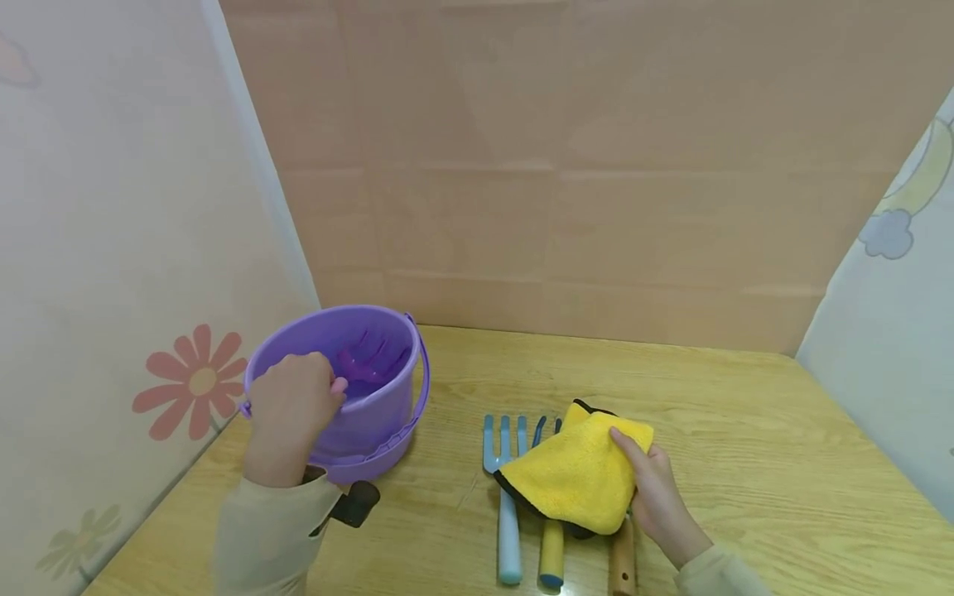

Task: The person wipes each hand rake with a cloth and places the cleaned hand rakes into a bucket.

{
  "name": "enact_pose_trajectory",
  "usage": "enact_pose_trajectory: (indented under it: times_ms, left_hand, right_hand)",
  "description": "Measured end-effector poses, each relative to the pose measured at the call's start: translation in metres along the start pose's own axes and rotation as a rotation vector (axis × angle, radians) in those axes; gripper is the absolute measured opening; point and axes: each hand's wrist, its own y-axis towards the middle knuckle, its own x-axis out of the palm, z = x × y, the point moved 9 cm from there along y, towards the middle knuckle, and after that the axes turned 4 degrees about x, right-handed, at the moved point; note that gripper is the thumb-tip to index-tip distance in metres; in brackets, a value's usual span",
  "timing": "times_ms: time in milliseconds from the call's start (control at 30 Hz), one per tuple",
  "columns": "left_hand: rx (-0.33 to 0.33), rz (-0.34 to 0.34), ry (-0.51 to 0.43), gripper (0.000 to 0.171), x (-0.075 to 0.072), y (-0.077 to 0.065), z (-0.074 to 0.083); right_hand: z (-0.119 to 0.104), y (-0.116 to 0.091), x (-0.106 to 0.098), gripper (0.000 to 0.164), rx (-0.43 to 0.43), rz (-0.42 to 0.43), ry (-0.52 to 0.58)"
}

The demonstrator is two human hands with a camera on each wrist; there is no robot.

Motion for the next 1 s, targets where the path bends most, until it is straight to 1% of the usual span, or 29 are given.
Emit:
enact_pose_trajectory:
  times_ms: [133, 233, 367, 467, 600, 767, 1000]
  left_hand:
    - [-0.008, -0.019, 0.006, 0.028, 0.002, 0.004, -0.002]
    - [0.007, -0.035, 0.025, 0.026, 0.003, 0.008, -0.001]
    - [0.036, -0.099, 0.060, 0.018, 0.009, 0.017, 0.003]
    - [0.057, -0.134, 0.087, 0.012, 0.015, 0.025, 0.005]
    - [0.067, -0.168, 0.107, 0.003, 0.025, 0.033, 0.005]
    - [0.056, -0.219, 0.117, 0.011, 0.037, 0.040, 0.003]
    - [0.058, -0.242, 0.109, 0.013, 0.046, 0.046, 0.002]
  right_hand:
    - [-0.001, 0.000, 0.000, 0.016, -0.004, -0.005, -0.014]
    - [-0.002, 0.000, -0.001, 0.016, -0.001, -0.007, -0.022]
    - [-0.002, 0.000, -0.002, 0.016, 0.010, 0.004, -0.013]
    - [-0.002, 0.000, -0.002, 0.014, 0.009, 0.014, -0.007]
    - [0.000, 0.000, -0.003, 0.012, 0.010, 0.026, -0.006]
    - [0.002, 0.001, -0.003, 0.013, 0.018, 0.030, -0.007]
    - [0.005, 0.002, -0.003, 0.015, 0.045, 0.045, -0.016]
